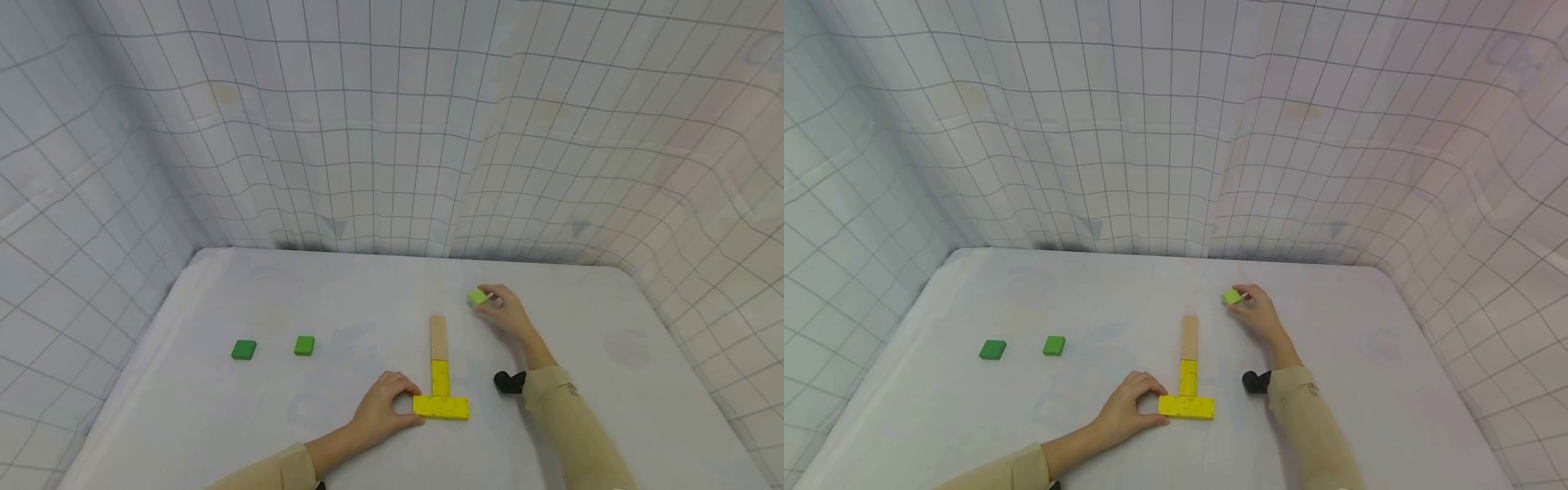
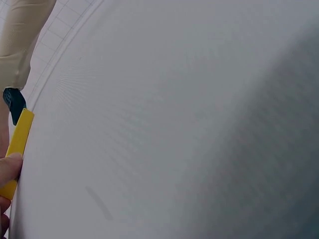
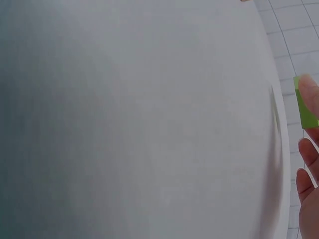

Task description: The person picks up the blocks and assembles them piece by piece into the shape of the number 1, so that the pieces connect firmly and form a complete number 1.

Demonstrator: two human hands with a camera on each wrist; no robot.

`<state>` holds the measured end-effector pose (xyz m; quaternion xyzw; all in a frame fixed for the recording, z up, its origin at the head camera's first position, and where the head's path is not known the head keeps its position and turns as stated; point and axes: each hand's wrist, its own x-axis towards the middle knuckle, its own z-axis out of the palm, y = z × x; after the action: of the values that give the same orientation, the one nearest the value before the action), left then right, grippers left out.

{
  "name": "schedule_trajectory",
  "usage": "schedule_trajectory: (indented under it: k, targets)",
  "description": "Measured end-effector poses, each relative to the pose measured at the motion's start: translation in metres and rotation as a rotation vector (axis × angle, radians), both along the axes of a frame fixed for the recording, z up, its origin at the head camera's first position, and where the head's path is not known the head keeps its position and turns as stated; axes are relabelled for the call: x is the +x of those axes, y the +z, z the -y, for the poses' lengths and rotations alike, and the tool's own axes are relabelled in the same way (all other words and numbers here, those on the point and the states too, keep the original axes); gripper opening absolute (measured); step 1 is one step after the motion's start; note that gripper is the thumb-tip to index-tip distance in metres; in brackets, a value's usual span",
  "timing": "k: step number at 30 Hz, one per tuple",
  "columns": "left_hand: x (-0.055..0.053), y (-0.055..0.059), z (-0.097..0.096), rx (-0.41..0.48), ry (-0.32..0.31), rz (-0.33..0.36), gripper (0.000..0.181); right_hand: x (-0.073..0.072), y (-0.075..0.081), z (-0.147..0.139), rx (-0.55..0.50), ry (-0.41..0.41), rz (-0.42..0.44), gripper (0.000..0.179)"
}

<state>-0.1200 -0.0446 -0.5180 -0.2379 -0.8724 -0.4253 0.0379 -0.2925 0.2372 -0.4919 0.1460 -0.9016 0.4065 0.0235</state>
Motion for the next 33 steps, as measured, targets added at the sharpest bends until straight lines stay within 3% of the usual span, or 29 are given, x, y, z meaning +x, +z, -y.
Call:
schedule_trajectory:
  k: [9, 17, 33]
  targets:
    - [0.000, -0.001, 0.000, -0.010, 0.004, 0.012, 0.034, -0.004, -0.002, 0.027, -0.028, 0.064, -0.007, 0.048]
    - [0.000, -0.001, 0.000, -0.007, 0.001, 0.016, 0.034, -0.005, -0.003, 0.039, -0.050, 0.088, 0.038, 0.049]
    - [0.000, 0.001, 0.001, -0.009, -0.008, 0.031, 0.034, -0.006, -0.005, 0.053, 0.009, 0.147, 0.065, 0.046]
